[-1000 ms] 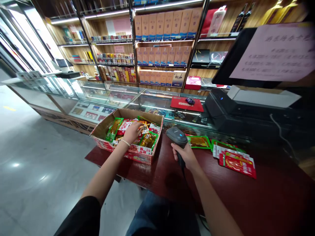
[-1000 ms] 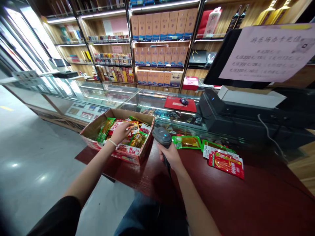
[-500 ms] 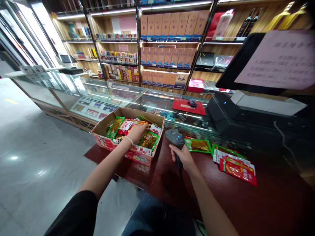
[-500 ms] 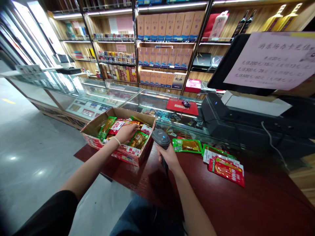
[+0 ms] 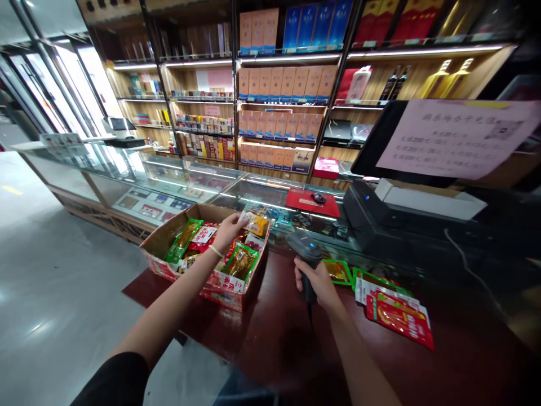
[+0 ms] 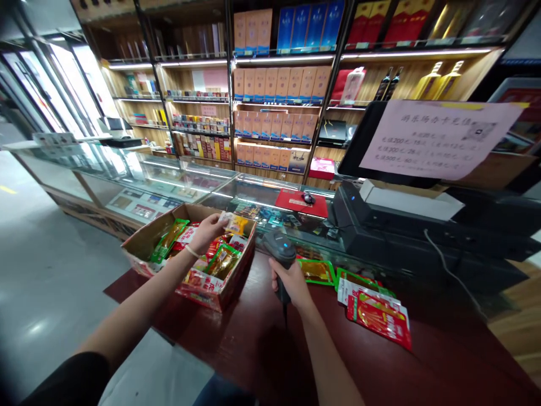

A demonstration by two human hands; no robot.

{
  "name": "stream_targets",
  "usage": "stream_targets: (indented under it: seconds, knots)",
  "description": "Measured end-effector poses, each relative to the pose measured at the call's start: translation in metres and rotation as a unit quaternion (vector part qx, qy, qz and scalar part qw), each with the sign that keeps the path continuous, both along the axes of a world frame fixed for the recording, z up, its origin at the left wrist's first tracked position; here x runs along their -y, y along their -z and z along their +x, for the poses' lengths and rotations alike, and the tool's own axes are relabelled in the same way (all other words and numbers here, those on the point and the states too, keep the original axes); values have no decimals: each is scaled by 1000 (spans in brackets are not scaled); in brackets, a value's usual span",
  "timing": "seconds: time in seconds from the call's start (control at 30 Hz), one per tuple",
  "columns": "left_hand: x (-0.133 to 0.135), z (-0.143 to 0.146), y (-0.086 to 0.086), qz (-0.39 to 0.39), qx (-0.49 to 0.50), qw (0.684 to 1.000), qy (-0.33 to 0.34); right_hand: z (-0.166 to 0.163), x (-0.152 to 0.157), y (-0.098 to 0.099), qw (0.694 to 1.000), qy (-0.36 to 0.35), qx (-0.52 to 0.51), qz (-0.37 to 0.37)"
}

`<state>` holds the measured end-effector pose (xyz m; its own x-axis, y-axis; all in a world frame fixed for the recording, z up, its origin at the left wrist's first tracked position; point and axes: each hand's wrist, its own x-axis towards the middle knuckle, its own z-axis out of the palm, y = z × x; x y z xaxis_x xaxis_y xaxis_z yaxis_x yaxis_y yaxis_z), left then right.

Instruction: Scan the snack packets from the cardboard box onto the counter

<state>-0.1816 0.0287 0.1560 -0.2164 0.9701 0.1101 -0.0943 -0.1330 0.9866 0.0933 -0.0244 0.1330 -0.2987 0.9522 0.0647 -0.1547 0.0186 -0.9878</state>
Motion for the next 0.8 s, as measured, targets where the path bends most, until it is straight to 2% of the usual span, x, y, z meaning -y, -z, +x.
stream_targets:
  seconds: [0.07, 0.13, 0.27, 0.43, 0.57, 0.8]
  knots:
    - [-11, 28, -5, -39, 132, 990, 28, 10, -3, -1, 1000, 9, -1, 3]
    - [-22, 53, -5, -62, 202, 976, 46, 21, -7, -1, 1000, 16, 6, 3]
    - [-38, 80, 10, -90, 212, 972, 41, 40, -15, 1, 999, 23, 43, 14]
    - [-44, 78, 23, -76, 170, 982, 41, 49, -22, 12, 997, 17, 75, -9]
    - [-45, 75, 25, -63, 146, 986, 51, 49, -24, 16, 995, -13, 95, -13]
    - [-48, 74, 25, -50, 132, 989, 42, 60, -23, 12, 991, -37, 125, -16]
